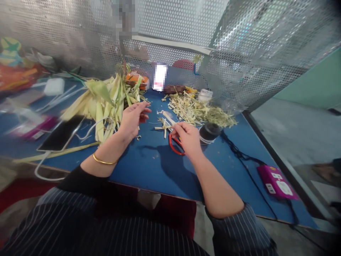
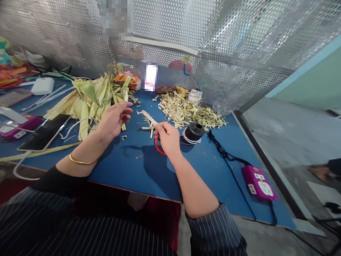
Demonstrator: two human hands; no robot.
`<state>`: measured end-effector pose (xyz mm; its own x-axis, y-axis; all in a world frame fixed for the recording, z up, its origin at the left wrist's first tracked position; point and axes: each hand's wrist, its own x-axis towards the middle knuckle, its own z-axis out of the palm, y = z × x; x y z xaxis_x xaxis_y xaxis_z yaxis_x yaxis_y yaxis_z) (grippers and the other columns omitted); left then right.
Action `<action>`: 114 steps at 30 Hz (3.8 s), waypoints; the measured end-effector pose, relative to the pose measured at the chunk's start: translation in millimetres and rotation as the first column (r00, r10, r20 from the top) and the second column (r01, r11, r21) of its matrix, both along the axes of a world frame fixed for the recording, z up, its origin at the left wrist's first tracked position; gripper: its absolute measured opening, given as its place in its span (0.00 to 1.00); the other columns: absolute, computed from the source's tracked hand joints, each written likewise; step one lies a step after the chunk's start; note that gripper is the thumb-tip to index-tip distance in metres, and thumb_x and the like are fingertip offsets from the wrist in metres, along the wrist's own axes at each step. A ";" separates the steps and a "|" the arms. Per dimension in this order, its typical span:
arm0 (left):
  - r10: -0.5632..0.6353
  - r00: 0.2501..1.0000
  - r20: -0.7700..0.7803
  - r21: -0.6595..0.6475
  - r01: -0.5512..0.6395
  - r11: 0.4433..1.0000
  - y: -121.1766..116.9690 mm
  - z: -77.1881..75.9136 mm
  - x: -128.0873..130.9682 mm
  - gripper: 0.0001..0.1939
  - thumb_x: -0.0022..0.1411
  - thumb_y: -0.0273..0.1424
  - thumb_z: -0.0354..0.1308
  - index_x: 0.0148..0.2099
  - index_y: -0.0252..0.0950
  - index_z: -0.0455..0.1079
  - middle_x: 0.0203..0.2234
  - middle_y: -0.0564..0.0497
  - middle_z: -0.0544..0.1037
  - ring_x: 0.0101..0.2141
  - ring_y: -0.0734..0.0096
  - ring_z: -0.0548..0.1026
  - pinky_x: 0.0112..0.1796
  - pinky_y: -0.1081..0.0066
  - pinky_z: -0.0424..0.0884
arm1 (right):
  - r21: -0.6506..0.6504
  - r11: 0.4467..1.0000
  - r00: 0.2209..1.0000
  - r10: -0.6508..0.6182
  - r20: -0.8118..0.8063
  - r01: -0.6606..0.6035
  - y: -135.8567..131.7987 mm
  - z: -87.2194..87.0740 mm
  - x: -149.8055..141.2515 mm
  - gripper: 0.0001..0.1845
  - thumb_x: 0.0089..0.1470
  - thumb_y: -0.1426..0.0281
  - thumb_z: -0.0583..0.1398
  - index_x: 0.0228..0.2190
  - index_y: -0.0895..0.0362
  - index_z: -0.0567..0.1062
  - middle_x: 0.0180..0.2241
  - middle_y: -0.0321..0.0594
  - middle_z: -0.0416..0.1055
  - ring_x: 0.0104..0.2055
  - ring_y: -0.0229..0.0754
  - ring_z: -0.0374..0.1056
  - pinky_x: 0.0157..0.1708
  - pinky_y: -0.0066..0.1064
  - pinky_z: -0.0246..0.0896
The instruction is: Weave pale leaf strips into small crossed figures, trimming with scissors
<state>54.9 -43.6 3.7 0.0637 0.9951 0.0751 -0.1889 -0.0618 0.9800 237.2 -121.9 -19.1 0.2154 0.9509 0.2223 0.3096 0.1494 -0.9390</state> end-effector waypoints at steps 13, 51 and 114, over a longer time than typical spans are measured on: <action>-0.266 0.951 -0.160 -0.058 0.260 0.964 -33.4 -20.8 24.2 0.08 0.52 0.31 0.62 0.24 0.34 0.70 0.19 0.53 0.70 0.22 0.78 0.66 0.26 0.73 0.61 | -0.016 0.997 0.994 0.078 0.076 -0.077 -5.5 -12.0 -20.0 0.13 0.55 0.57 0.57 0.30 0.55 0.70 0.25 0.35 0.73 0.24 0.36 0.67 0.28 0.29 0.62; -0.551 0.828 -0.106 -0.201 0.525 0.827 -34.5 -28.2 24.1 0.11 0.51 0.36 0.65 0.29 0.34 0.70 0.22 0.50 0.76 0.23 0.75 0.73 0.25 0.74 0.65 | -0.152 0.987 0.865 -0.029 -0.501 -0.054 4.5 -10.6 -10.5 0.11 0.44 0.63 0.65 0.24 0.57 0.71 0.19 0.31 0.67 0.19 0.31 0.61 0.21 0.24 0.57; -0.644 0.750 -0.152 -0.073 0.641 0.764 -32.3 -21.0 16.3 0.11 0.48 0.30 0.66 0.37 0.32 0.77 0.27 0.50 0.78 0.26 0.77 0.72 0.31 0.74 0.70 | 0.045 0.975 0.852 -0.167 -0.496 0.218 14.9 -8.1 5.8 0.08 0.42 0.69 0.65 0.27 0.56 0.73 0.20 0.29 0.65 0.22 0.32 0.62 0.25 0.27 0.61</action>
<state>71.2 -75.9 -17.3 0.6982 0.7159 -0.0086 -0.0212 0.0326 0.9992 243.0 -107.0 -27.2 0.4964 0.8585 0.1285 -0.1511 0.2312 -0.9611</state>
